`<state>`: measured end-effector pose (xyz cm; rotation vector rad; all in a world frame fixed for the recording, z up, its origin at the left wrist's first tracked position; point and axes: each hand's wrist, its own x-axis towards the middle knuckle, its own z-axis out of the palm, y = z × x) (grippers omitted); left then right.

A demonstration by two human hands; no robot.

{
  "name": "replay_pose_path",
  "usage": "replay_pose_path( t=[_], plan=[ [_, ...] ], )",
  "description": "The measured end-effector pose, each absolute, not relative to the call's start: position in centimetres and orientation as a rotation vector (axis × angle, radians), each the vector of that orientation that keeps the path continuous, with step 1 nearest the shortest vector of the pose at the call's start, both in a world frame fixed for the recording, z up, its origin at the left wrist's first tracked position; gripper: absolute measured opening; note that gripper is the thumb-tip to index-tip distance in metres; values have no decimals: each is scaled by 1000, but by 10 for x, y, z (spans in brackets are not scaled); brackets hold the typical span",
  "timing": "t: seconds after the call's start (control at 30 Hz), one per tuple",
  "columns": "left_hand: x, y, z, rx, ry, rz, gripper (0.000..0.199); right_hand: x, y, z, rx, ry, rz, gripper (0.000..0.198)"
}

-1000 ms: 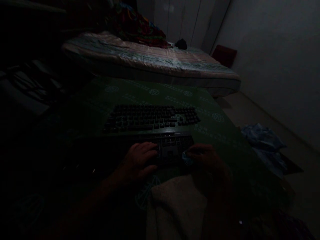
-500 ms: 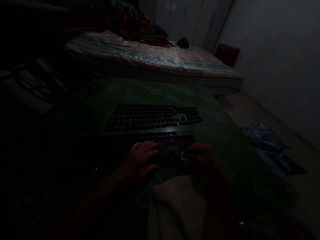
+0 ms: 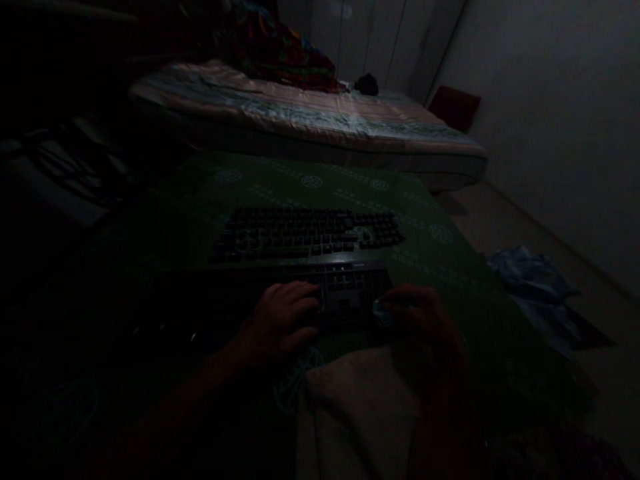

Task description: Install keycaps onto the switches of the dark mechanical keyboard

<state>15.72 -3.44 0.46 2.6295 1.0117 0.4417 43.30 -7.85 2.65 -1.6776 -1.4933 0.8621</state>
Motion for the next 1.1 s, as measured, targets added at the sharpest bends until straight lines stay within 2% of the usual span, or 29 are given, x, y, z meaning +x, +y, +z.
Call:
replay_pose_path(
  t=[0.2, 0.37, 0.57, 0.73, 0.9, 1.1],
  plan=[
    [157, -34, 2, 2621, 1011, 461, 37, 427, -78, 27, -1593, -1607, 954, 14],
    [157, -33, 0, 2635, 1004, 466, 37, 422, -75, 23, -1593, -1536, 809, 18],
    [158, -33, -1, 2641, 995, 505, 37, 384, -65, 17, -1376, -1740, 623, 10],
    [157, -33, 0, 2630, 1002, 468, 37, 393, -71, 22, -1425, -1849, 789, 12],
    [157, -34, 0, 2633, 990, 506, 38, 393, -70, 21, -1408, -1783, 721, 11],
    [158, -34, 0, 2622, 1008, 468, 35, 391, -70, 21, -1393, -1803, 846, 10]
  ],
)
